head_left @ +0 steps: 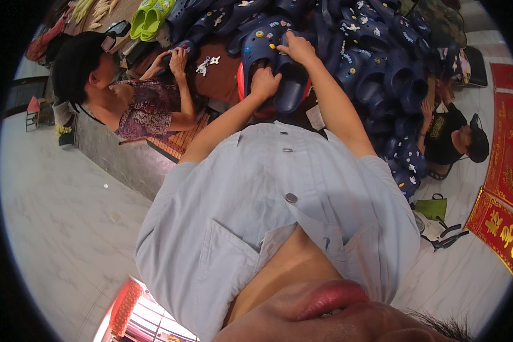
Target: Attaching decorative charms into the holes of foam clogs.
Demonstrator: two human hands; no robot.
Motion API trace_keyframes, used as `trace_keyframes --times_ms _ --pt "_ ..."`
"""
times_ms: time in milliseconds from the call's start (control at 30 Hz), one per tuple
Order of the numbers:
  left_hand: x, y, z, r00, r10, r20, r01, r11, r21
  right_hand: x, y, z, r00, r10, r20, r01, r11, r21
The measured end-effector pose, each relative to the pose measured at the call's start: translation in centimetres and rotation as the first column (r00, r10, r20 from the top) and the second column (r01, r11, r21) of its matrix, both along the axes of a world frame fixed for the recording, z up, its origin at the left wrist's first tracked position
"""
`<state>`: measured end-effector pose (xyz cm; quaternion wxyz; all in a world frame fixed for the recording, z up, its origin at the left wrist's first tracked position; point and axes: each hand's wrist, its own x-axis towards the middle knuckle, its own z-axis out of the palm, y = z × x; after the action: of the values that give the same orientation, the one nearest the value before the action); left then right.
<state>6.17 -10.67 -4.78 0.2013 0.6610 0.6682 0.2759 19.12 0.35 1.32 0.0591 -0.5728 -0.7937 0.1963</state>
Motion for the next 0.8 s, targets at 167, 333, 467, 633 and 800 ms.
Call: trace_keyframes --times_ms 167,333,467,633,800 --pt "-0.2 0.3 0.3 1.000 -0.002 0.031 0.007 0.989 -0.145 -1.5 -0.5 0.8 0.999 -0.003 0.043 0.005 0.999 -0.040" --pt "-0.1 0.1 -0.3 1.000 -0.005 -0.003 0.005 0.999 -0.033 -1.3 -0.6 0.6 0.992 0.091 0.087 -0.091 0.996 -0.005" --pt "0.0 0.7 -0.4 0.998 -0.024 -0.063 0.021 0.999 -0.050 0.0 0.7 -1.3 0.985 0.170 0.003 -0.170 0.985 -0.004" --pt "-0.2 0.6 0.6 0.998 -0.031 0.060 0.042 0.981 -0.188 2.5 1.3 -1.8 0.933 0.228 -0.280 -0.231 0.973 0.023" --pt "-0.3 0.2 -0.1 0.999 0.010 0.040 -0.008 0.999 -0.039 0.5 -1.6 0.8 0.991 0.090 -0.098 -0.085 0.995 0.060"
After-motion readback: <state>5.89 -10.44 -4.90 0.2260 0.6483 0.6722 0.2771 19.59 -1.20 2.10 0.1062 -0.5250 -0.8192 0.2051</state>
